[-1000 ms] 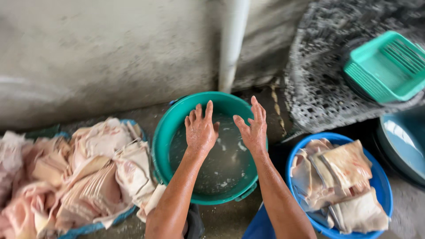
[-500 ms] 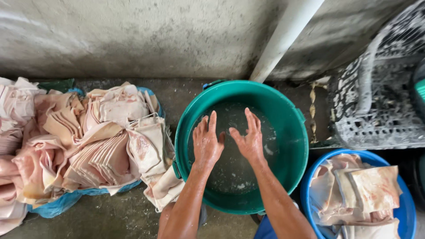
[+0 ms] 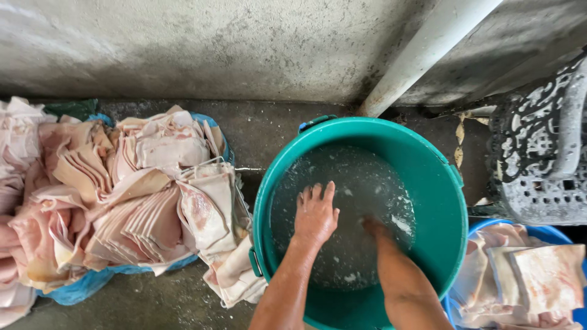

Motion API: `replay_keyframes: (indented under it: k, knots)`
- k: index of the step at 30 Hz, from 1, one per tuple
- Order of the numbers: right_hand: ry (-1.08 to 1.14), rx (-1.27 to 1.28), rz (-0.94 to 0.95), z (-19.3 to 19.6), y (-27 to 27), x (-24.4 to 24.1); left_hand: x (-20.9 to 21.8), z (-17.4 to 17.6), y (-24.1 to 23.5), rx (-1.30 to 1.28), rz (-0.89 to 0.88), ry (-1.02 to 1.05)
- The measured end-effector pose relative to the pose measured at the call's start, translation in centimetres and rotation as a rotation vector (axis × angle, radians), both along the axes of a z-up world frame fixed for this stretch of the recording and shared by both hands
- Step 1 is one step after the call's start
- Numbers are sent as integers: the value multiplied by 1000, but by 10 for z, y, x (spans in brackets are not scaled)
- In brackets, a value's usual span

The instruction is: The person washes several animal skins by hand in a bucket of water and then places them into a blue bowl.

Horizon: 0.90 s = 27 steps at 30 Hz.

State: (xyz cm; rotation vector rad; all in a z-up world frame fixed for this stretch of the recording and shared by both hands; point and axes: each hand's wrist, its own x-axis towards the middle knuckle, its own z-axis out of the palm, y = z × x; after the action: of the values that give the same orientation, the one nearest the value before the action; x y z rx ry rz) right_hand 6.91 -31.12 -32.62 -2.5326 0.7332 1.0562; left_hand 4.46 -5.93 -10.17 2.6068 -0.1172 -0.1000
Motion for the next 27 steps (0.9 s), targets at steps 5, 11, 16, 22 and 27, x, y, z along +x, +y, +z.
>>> replay_keyframes:
  k: [5, 11, 16, 22, 27]
  knots:
    - [159, -146, -61, -1, -20, -21, -3, 6, 0, -20, 32, 10]
    - [118, -115, -93, -3, 1, -29, 0, 16, 5, -115, 100, -8]
    - [110, -131, -118, -5, 7, -34, 5, 18, 6, -139, 125, -32]
    - [121, -18, -112, 1, 10, -31, -7, 9, 5, -161, 181, 90]
    - [25, 411, -216, 50, 36, 14, 10, -12, 9, -243, 309, 336]
